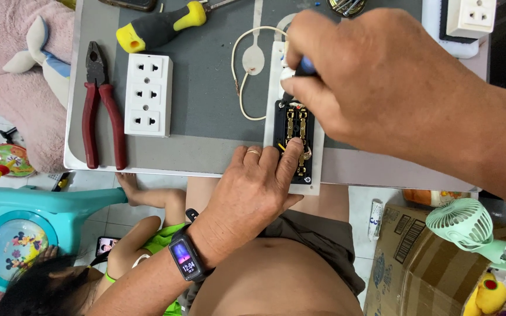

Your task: Reassembling the internal components and outer casing of a power strip using manual tools.

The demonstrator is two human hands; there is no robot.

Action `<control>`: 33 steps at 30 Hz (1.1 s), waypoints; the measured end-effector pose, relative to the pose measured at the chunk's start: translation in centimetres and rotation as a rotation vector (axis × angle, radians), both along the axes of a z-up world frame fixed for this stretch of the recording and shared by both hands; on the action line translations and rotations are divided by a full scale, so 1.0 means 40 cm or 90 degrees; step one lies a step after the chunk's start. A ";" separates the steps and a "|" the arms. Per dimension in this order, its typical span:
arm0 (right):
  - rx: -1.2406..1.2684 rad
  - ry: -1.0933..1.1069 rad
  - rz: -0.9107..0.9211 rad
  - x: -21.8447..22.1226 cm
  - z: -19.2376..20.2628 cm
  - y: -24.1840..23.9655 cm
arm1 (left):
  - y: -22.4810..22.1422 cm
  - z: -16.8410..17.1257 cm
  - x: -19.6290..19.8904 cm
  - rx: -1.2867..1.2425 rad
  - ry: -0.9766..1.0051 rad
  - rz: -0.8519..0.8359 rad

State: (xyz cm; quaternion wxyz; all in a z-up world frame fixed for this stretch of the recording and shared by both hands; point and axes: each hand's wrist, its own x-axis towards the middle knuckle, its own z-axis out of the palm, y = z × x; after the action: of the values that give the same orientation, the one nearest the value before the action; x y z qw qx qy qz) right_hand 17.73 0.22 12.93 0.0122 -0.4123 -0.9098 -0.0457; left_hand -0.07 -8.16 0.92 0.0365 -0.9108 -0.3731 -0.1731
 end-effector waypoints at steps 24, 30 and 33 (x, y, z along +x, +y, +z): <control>0.118 0.459 -0.232 0.191 -0.119 -0.174 | 0.049 0.052 0.016 -0.214 -0.157 0.012; 0.257 0.287 -0.259 0.184 -0.301 -0.176 | 0.058 0.018 -0.015 -0.212 -0.218 0.016; 0.230 0.399 -0.298 0.218 -0.290 -0.177 | 0.045 0.021 -0.028 -0.237 -0.223 0.058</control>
State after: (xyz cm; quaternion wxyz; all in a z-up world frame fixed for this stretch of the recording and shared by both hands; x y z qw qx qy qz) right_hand 26.45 -6.86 1.31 0.3497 -0.5925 -0.7214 -0.0786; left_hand -1.20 -6.38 1.78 -0.1892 -0.8402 -0.4398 -0.2547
